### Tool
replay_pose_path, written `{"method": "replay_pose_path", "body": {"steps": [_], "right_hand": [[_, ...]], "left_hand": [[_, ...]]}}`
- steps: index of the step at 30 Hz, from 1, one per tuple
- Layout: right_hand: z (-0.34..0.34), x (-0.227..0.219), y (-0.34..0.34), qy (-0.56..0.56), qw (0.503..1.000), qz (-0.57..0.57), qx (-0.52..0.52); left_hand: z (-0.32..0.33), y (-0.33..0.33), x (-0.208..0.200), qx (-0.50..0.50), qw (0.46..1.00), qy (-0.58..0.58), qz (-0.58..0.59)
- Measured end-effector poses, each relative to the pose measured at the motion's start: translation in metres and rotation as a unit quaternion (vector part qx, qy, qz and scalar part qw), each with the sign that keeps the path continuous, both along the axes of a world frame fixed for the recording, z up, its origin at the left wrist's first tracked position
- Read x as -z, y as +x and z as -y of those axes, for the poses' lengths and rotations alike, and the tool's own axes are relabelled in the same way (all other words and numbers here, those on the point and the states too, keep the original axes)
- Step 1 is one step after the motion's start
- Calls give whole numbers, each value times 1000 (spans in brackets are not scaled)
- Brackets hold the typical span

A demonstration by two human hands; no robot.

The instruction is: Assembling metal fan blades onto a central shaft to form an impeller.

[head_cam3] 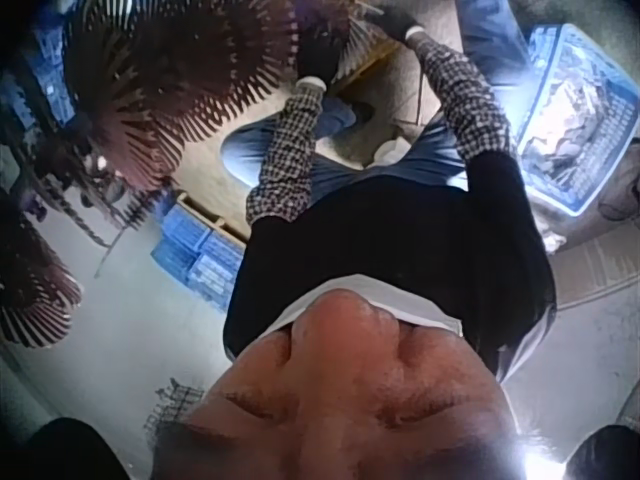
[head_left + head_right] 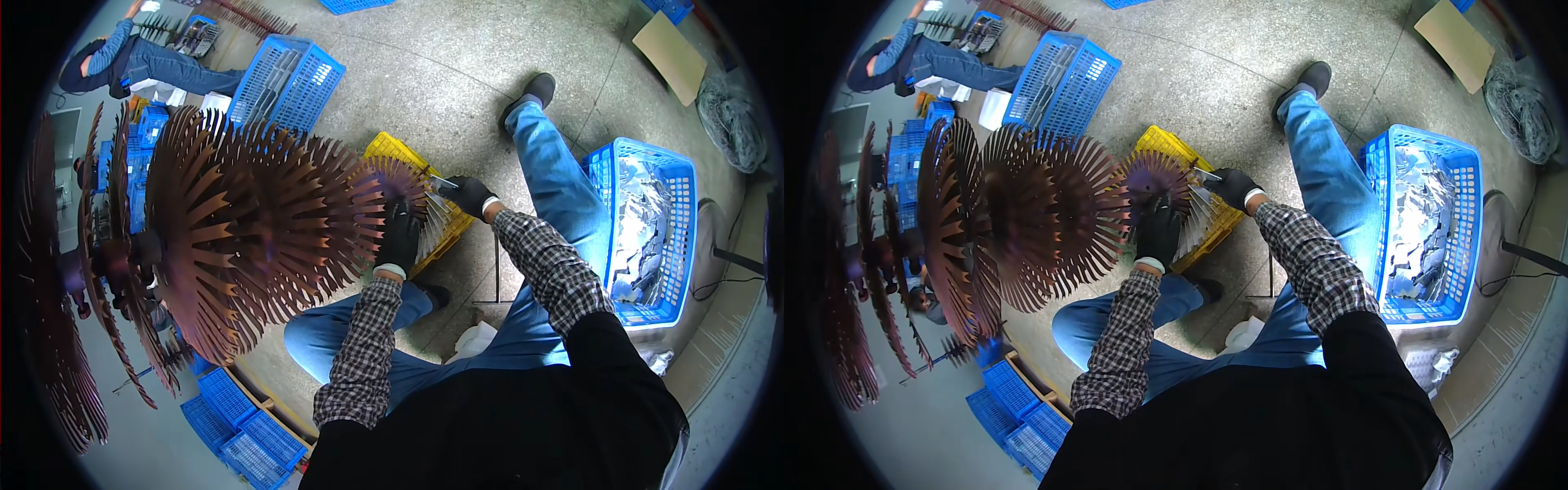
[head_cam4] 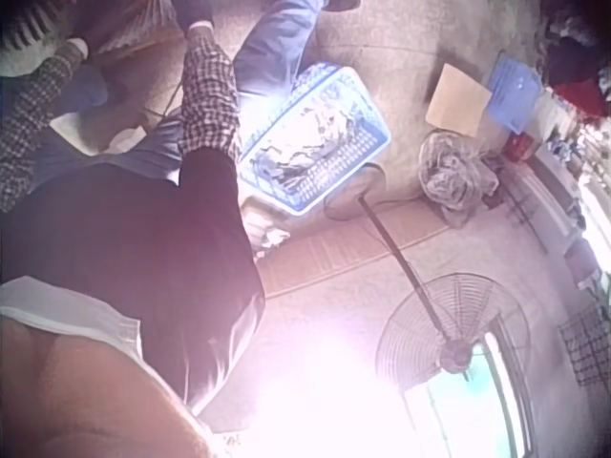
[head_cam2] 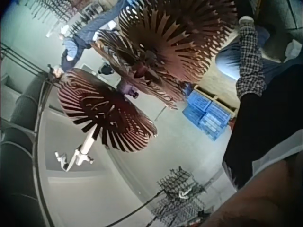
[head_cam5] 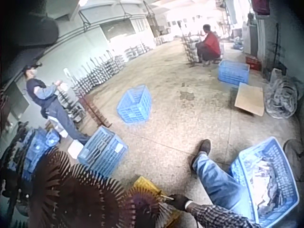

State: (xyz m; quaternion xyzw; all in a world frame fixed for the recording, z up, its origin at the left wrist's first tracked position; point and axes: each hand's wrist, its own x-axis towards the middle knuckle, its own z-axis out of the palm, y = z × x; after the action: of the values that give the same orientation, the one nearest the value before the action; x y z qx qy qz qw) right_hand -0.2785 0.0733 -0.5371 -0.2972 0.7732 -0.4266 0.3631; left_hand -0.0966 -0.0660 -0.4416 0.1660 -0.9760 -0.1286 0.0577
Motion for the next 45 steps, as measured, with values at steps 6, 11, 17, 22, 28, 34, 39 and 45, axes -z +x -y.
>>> {"method": "replay_pose_path", "body": {"steps": [6, 11, 17, 22, 28, 34, 39, 45], "right_hand": [[2, -5, 4, 3, 1000, -6, 4], [-3, 2, 3, 2, 1000, -20, 10], [-5, -4, 5, -10, 999, -24, 22], [-1, -6, 11, -69, 994, -86, 9], [-2, 1, 14, -67, 983, -170, -12], [0, -9, 20, -92, 982, -168, -2], [-3, -11, 19, -127, 969, -211, -4], [-2, -17, 20, -138, 963, -230, -17]], "left_hand": [[8, 6, 13, 3, 1000, -2, -3], [8, 1, 13, 9, 998, 46, 37], [10, -1, 10, 25, 998, 28, 41], [12, -8, 7, 37, 999, -15, -20], [-1, -29, -21, 33, 992, -81, 96], [1, -25, -10, 31, 992, -117, 42], [-2, -33, -11, -7, 994, -66, 88], [-3, -35, -8, -64, 994, 38, 85]]}}
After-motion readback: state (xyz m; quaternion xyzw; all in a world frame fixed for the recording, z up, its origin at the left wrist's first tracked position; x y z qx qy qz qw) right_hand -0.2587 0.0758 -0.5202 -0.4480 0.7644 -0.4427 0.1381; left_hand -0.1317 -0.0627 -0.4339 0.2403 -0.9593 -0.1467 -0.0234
